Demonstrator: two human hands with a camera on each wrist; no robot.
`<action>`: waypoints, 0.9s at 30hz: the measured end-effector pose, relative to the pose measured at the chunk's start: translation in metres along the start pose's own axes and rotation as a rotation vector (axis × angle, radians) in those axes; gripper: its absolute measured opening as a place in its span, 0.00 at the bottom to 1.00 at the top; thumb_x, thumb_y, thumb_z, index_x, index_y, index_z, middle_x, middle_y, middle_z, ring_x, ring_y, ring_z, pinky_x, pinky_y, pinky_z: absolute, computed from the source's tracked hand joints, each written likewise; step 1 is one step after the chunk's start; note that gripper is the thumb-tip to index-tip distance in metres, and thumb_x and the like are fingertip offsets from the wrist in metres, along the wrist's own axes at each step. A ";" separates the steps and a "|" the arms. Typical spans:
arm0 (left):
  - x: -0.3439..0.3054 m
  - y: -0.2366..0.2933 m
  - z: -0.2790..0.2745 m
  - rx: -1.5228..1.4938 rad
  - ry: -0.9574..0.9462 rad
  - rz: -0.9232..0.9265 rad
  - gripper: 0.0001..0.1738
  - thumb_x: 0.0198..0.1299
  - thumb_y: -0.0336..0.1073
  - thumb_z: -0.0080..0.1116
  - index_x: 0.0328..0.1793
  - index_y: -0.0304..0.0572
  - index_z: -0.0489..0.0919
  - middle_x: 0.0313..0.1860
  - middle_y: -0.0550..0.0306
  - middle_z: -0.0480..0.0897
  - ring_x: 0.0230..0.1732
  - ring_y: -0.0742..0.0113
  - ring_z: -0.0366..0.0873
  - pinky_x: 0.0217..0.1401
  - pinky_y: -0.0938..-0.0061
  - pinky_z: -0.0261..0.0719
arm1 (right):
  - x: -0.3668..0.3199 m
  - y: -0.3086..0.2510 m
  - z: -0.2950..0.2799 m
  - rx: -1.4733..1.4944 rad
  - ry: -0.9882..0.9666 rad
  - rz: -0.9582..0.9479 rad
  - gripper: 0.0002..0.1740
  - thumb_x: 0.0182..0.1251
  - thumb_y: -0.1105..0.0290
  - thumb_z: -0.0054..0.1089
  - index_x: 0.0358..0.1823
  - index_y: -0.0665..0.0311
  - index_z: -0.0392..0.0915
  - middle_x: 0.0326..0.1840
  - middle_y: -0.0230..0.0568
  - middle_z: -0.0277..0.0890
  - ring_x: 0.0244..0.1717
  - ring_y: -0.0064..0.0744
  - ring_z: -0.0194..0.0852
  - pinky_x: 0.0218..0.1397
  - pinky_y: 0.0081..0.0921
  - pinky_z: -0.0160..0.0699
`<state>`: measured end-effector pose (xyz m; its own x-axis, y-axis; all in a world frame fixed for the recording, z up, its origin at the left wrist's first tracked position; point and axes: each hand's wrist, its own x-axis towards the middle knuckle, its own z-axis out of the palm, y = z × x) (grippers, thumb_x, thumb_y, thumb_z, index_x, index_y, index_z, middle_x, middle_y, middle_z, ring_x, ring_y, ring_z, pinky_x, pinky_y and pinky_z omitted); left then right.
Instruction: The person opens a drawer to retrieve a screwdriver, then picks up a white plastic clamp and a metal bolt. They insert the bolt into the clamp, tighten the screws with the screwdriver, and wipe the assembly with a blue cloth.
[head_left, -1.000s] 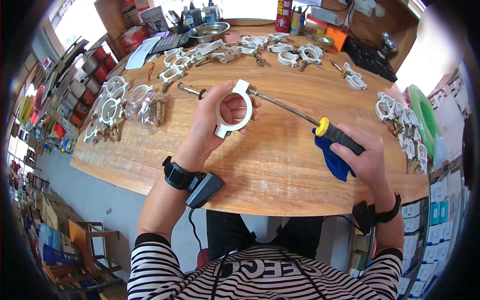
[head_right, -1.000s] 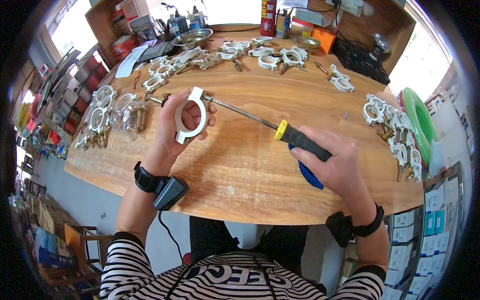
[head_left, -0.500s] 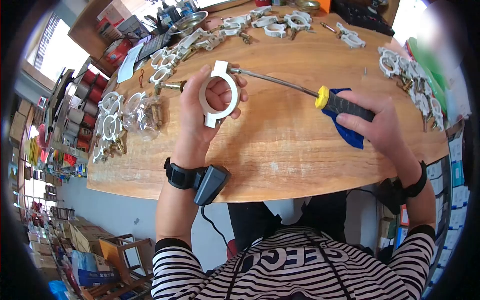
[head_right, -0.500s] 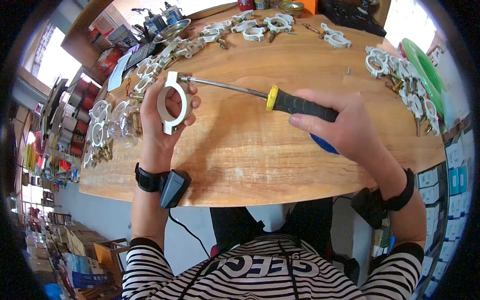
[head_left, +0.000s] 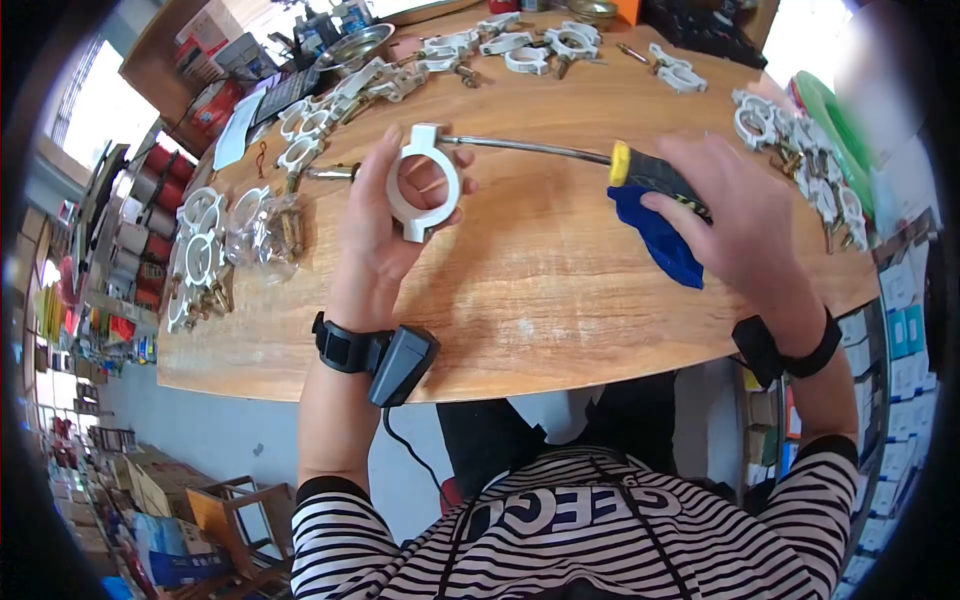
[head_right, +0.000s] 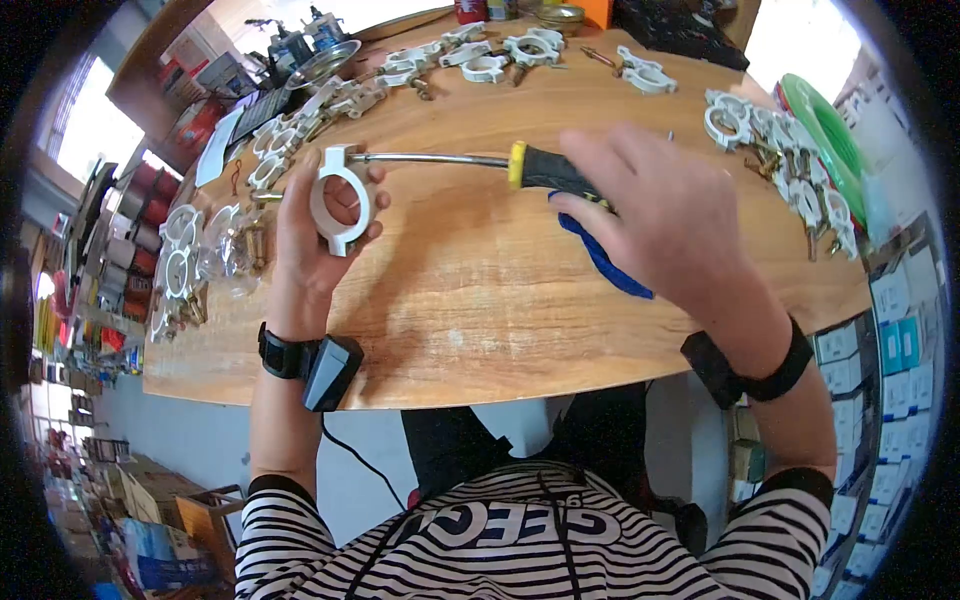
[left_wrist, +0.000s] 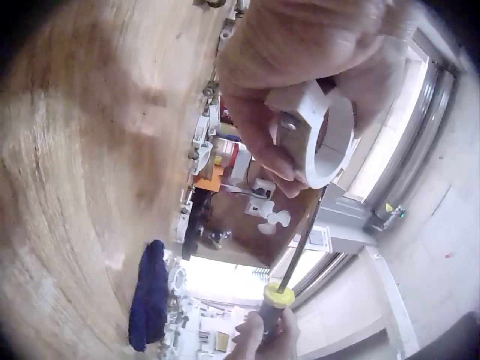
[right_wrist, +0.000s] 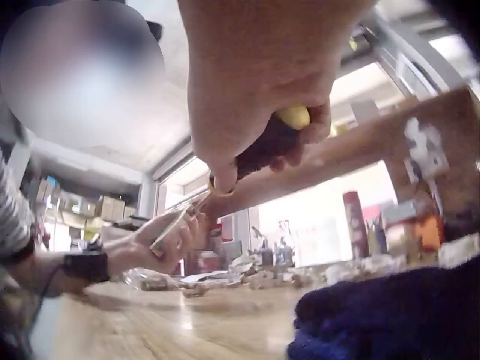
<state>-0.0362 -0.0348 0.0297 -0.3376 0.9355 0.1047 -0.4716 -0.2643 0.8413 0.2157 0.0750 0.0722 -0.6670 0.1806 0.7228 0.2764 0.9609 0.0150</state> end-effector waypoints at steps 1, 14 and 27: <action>-0.002 0.002 0.001 0.012 0.009 -0.049 0.25 0.58 0.51 0.37 0.49 0.37 0.69 0.35 0.49 0.78 0.32 0.62 0.76 0.21 0.77 0.75 | 0.003 -0.005 -0.005 -0.185 -0.007 -0.114 0.20 0.43 0.62 0.64 0.39 0.61 0.73 0.23 0.35 0.66 0.20 0.28 0.65 0.19 0.17 0.62; 0.002 -0.002 -0.007 0.170 0.290 0.190 0.25 0.54 0.56 0.48 0.27 0.39 0.70 0.20 0.50 0.77 0.20 0.67 0.76 0.26 0.76 0.76 | 0.001 -0.035 -0.011 -0.422 -0.013 -0.288 0.23 0.41 0.65 0.65 0.42 0.63 0.74 0.24 0.33 0.66 0.20 0.26 0.65 0.19 0.18 0.63; 0.005 0.004 -0.022 -0.143 0.189 -0.061 0.19 0.56 0.50 0.49 0.27 0.42 0.70 0.14 0.67 0.66 0.14 0.78 0.60 0.23 0.79 0.65 | 0.007 -0.057 -0.013 -0.505 -0.090 -0.268 0.22 0.42 0.66 0.63 0.43 0.62 0.74 0.25 0.33 0.66 0.22 0.26 0.66 0.19 0.18 0.64</action>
<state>-0.0571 -0.0360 0.0219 -0.4452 0.8937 -0.0561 -0.6013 -0.2520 0.7583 0.2048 0.0191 0.0853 -0.8097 -0.0172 0.5866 0.3703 0.7605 0.5334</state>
